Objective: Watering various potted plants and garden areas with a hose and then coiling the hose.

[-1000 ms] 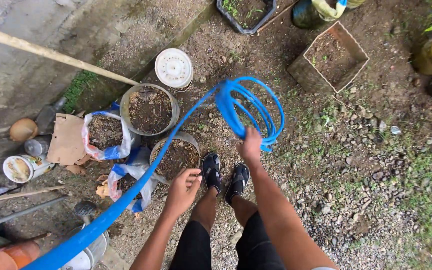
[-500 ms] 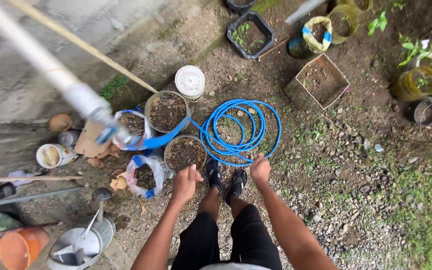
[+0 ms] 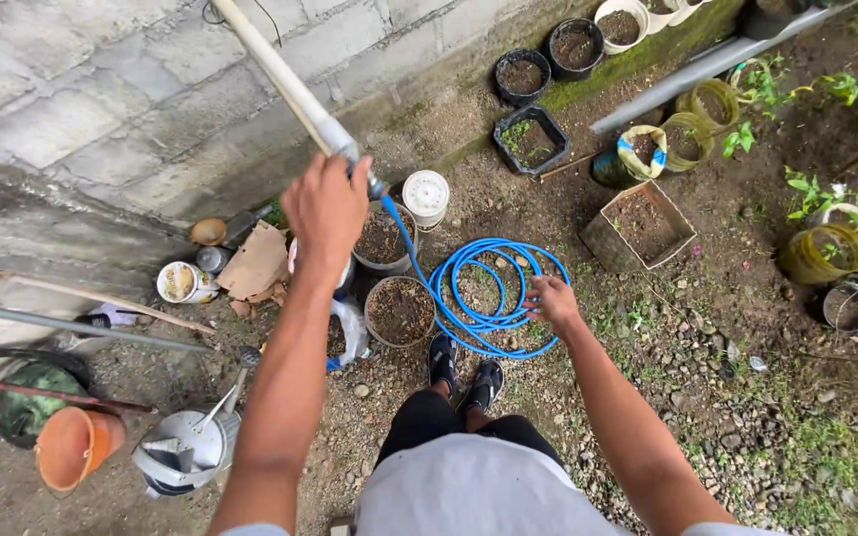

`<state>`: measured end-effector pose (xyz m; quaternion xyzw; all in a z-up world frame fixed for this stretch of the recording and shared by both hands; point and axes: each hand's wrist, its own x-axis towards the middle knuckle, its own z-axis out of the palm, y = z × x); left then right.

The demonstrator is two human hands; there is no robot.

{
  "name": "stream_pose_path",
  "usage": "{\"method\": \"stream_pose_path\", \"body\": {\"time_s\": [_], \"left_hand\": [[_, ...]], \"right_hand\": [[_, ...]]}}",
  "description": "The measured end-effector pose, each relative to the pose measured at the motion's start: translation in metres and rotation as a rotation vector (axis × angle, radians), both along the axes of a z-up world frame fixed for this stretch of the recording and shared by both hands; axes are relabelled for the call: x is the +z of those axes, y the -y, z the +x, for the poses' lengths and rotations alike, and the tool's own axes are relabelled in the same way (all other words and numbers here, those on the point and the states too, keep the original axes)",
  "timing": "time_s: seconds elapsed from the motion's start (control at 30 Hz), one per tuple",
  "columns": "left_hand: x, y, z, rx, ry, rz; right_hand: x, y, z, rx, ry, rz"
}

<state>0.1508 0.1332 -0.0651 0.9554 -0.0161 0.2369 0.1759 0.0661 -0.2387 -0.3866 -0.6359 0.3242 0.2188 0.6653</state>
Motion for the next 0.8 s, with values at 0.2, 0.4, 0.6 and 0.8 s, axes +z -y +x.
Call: {"method": "stream_pose_path", "body": {"time_s": [0.2,0.4,0.6,0.8], "left_hand": [[-0.015,-0.003,0.029,-0.173,-0.188,0.346],[-0.026,0.013,0.044,-0.126,-0.099,0.317],[-0.019,0.028,0.073,0.305,-0.317,-0.010],[0.009,0.040,0.064,0.403,-0.648,-0.384]], "right_hand": [[-0.015,-0.025,-0.004,-0.071,-0.029,0.052],[0.022,-0.064,0.003,-0.010,0.027,0.084],[0.019,-0.075,-0.009,-0.040,-0.005,0.013],[-0.064,-0.022,-0.087,-0.317,-0.230,0.078]]}}
